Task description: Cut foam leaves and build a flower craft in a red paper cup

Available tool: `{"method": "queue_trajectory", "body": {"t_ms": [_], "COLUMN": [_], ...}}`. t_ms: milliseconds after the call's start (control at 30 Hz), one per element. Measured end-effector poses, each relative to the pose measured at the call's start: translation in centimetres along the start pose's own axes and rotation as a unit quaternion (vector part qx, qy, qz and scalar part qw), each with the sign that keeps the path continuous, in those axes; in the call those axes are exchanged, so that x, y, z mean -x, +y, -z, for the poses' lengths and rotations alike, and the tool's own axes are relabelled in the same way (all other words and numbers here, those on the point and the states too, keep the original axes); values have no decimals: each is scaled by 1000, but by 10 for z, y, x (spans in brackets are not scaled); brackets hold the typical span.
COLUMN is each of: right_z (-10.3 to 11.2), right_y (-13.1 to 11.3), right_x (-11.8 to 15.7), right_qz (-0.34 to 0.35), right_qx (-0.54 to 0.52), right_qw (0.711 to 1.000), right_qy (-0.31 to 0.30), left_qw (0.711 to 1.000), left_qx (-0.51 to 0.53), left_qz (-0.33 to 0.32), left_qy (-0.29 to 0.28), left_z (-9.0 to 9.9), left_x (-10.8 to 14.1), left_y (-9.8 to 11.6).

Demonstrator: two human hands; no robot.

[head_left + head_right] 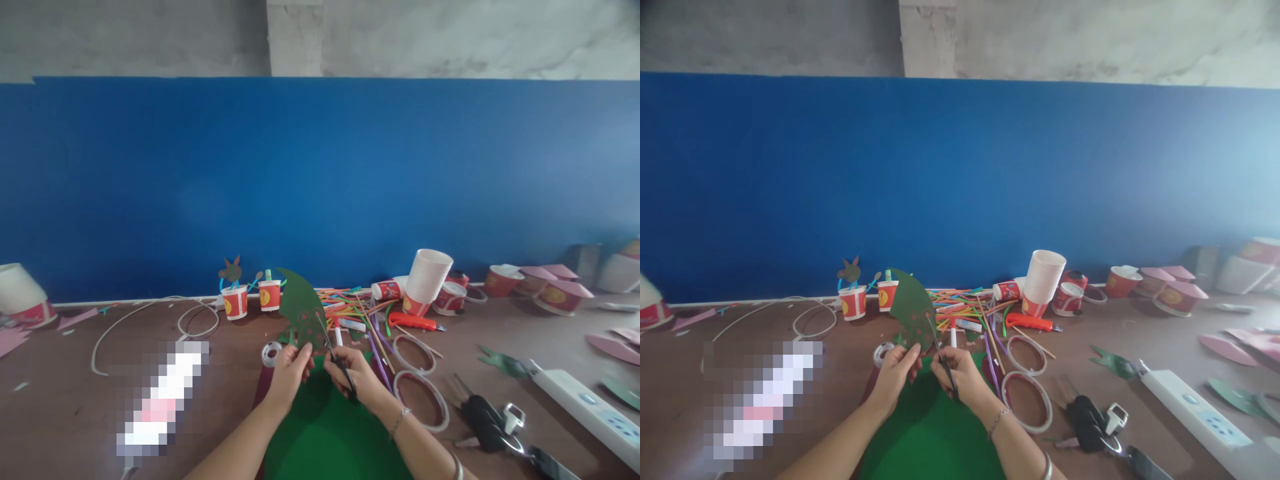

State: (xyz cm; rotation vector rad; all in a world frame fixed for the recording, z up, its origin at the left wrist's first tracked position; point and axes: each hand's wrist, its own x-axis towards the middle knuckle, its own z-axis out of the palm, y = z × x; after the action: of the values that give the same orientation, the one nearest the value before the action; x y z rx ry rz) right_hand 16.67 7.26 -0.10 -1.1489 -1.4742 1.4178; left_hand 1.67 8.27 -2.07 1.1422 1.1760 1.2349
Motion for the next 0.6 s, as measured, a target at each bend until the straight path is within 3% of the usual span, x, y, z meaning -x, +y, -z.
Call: {"method": "queue_trajectory", "body": {"t_ms": [600], "right_z": [0], "right_y": [0], "right_x": [1], "right_qz": [-8], "right_qx": [-7], "right_qw": [1000], "right_qy": [9], "left_qw": [999], "left_qx": [-45], "left_qz": [-15], "left_qy": [-24], "left_z": [2], "left_x": [1], "left_y": [2]}}
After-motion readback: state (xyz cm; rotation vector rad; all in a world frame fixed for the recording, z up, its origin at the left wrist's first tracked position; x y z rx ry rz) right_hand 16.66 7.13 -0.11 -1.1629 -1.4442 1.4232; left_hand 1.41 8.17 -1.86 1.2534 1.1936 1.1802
